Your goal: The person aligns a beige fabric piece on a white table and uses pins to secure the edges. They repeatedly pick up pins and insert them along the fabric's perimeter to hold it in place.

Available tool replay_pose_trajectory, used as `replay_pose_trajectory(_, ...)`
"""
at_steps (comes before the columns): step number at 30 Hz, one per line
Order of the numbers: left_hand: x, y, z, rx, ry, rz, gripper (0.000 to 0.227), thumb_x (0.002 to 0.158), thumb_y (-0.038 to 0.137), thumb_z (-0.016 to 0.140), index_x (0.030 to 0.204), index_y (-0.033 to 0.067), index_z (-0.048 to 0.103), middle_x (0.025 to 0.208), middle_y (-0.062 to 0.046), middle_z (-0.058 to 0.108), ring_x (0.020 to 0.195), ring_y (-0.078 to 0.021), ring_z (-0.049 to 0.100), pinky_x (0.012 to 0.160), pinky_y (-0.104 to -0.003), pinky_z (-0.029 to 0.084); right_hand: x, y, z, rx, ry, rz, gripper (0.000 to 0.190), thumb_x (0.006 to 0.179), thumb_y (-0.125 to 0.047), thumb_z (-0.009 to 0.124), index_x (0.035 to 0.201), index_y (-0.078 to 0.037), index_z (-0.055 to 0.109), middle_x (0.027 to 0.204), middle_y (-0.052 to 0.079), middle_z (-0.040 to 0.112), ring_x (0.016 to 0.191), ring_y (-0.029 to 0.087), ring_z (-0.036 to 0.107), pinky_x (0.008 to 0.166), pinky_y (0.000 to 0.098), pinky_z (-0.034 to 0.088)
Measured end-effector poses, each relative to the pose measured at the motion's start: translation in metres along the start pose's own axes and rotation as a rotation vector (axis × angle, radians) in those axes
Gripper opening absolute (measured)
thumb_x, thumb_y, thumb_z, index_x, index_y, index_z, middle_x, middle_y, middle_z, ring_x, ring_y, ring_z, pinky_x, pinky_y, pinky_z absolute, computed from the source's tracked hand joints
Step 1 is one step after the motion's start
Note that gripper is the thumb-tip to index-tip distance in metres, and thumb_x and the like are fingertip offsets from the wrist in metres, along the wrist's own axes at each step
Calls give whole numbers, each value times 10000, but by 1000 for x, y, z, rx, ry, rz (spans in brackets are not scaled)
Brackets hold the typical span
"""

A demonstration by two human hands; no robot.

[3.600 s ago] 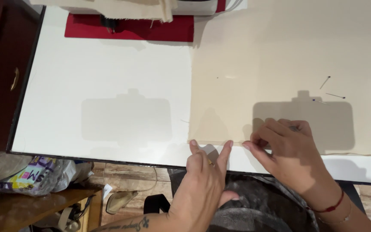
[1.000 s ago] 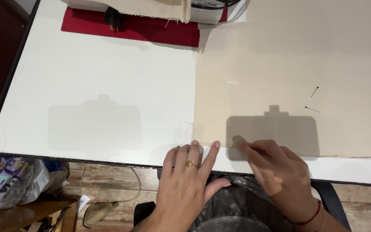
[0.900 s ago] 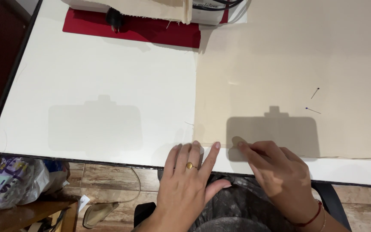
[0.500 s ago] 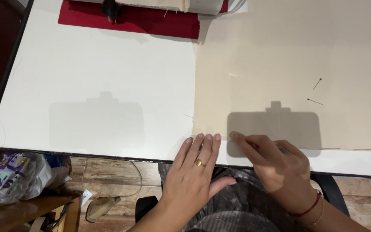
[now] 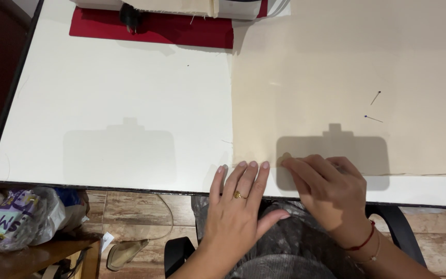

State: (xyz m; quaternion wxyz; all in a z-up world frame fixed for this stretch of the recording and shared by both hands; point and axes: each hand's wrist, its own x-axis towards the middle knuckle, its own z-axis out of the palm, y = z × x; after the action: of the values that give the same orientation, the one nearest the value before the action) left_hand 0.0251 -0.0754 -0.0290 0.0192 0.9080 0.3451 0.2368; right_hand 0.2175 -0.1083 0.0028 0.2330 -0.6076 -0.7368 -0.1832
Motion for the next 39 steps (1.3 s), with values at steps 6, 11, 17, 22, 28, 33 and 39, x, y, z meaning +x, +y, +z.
replay_pose_trajectory(6,6,7,-3,-187,-6,-51,785,945,638,614,1443,34,556,1388,-118,621,1321,-288,547,1197,-580,276,-1,3,4,39,19,39,101,959,-73,784,975,-172,768,858,-68,727,722,121,646,726,300,493)
replay_pose_trajectory(11,4,13,11,-176,-10,-38,683,951,586,652,1393,67,604,1370,-97,643,1304,-288,559,1174,-599,287,4,1,2,20,-14,-1,108,974,-103,788,935,-170,714,840,-88,698,719,105,620,736,300,484)
replay_pose_trajectory(17,-2,10,16,-14,-98,-37,765,991,691,458,1488,112,515,1451,-105,620,1361,-268,539,1184,-595,283,-6,12,4,150,-53,32,179,898,-196,850,1067,-177,794,995,-30,801,879,137,739,846,343,493)
replay_pose_trajectory(22,0,-9,-6,-55,34,-35,556,979,514,694,1366,120,633,1310,-57,684,1269,-236,612,1136,-521,350,-4,14,-12,174,-131,67,111,934,-236,775,1040,-258,753,1037,-117,763,873,79,705,849,315,431)
replay_pose_trajectory(28,1,-10,-7,-41,36,-49,590,993,522,674,1395,96,599,1310,-48,677,1270,-216,613,1133,-466,371,-12,23,-9,260,-211,57,247,908,-197,767,1144,-265,743,1105,-102,720,953,97,689,918,354,391)
replay_pose_trajectory(33,0,-15,-7,-46,41,-40,612,987,549,660,1395,95,608,1293,-55,674,1248,-216,611,1117,-472,378,-25,38,-8,301,-292,46,424,910,-196,743,1306,-335,679,1262,-127,691,1102,103,681,981,356,374)
replay_pose_trajectory(39,1,-16,-11,-61,33,-122,606,964,546,641,1424,155,600,1400,-28,626,1315,-239,575,1168,-528,325,-37,57,-16,283,-227,136,281,865,-206,777,1142,-200,730,1201,-20,736,1103,166,678,947,368,465)
